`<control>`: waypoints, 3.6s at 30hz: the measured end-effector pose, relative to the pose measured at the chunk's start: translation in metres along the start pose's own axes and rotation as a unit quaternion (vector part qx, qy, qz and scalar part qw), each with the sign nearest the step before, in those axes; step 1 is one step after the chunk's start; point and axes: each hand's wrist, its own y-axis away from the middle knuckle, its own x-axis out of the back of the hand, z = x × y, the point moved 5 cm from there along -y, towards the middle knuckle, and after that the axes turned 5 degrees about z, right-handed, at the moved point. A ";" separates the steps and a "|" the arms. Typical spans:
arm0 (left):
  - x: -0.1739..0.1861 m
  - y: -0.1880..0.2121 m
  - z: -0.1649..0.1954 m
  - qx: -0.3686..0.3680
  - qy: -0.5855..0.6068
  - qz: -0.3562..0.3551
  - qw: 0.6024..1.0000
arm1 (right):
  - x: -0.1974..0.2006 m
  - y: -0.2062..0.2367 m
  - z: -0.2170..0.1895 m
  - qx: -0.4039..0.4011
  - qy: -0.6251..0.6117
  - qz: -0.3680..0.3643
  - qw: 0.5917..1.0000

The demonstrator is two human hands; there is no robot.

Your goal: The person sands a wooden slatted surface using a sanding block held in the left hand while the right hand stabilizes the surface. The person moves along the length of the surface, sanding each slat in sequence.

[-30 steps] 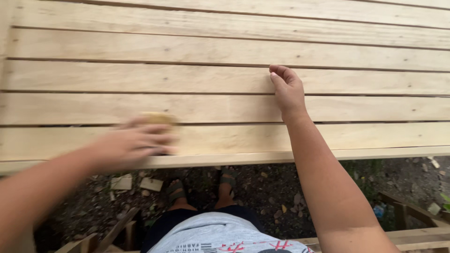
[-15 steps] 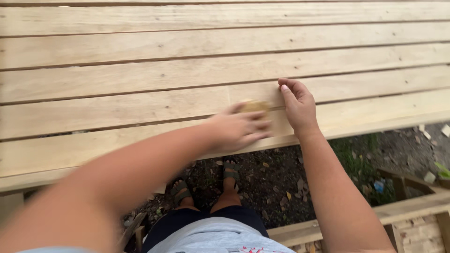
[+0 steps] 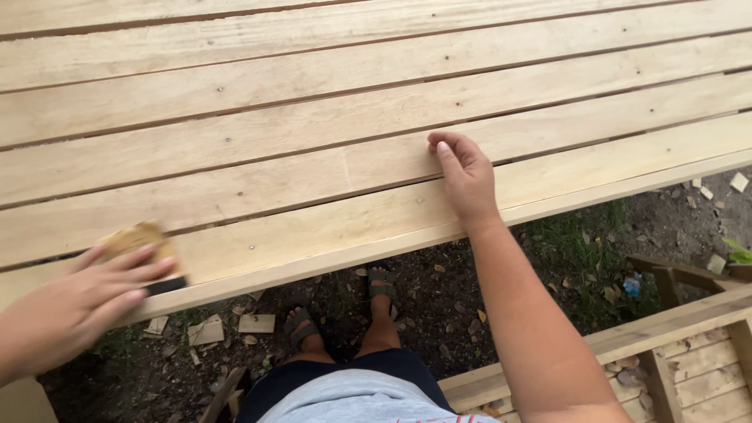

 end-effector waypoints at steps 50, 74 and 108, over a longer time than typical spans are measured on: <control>0.052 -0.161 0.175 -0.056 0.210 -0.018 0.976 | 0.020 -0.004 0.013 0.027 0.017 -0.015 0.999; 0.029 -0.085 0.107 -0.139 0.060 0.180 0.972 | 0.008 -0.004 0.009 0.019 0.115 -0.002 0.993; 0.030 -0.056 0.056 -0.127 0.023 0.244 0.961 | -0.047 -0.021 0.029 0.045 0.415 -0.089 0.904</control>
